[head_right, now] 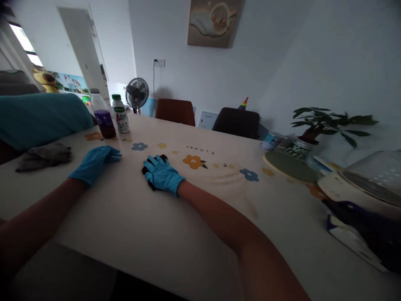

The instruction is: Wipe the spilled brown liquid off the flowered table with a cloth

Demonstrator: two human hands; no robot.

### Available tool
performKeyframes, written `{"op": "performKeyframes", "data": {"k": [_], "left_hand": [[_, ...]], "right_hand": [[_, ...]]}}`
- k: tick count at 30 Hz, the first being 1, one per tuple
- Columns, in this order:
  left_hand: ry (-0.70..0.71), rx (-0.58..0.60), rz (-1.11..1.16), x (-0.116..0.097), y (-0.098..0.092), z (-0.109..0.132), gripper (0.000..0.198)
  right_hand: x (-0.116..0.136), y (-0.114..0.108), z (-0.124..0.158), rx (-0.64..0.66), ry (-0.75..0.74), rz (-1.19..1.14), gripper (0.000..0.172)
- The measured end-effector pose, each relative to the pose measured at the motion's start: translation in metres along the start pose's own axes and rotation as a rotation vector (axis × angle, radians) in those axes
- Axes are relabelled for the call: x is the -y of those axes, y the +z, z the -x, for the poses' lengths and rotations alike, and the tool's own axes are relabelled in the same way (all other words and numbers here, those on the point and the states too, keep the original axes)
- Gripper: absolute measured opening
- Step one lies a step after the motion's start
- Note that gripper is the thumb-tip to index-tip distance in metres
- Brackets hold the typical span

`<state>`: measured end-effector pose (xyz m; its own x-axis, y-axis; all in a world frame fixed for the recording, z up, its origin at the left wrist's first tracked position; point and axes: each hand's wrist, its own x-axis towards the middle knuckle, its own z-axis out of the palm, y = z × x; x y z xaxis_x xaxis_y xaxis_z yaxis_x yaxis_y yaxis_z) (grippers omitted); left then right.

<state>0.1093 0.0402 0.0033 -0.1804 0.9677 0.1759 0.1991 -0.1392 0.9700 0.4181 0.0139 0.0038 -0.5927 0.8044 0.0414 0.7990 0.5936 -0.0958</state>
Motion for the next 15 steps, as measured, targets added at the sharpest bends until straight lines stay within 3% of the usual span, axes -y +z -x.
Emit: {"op": "performKeyframes", "data": {"k": [4,7,11,15], "left_hand": [[0.021,0.005,0.007,0.003,0.000,-0.001,0.063],[0.014,0.007,0.030,0.003,-0.001,-0.003,0.066],[-0.018,0.012,0.040,0.000,-0.002,-0.004,0.071],[-0.016,-0.004,0.030,-0.004,-0.001,-0.001,0.073]], "right_hand": [[0.020,-0.003,-0.052,-0.003,-0.016,-0.018,0.065],[0.021,-0.005,-0.084,-0.006,0.024,-0.032,0.066],[0.003,-0.007,-0.116,-0.034,0.141,-0.057,0.063],[-0.030,-0.007,-0.130,-0.063,0.252,-0.074,0.066]]}}
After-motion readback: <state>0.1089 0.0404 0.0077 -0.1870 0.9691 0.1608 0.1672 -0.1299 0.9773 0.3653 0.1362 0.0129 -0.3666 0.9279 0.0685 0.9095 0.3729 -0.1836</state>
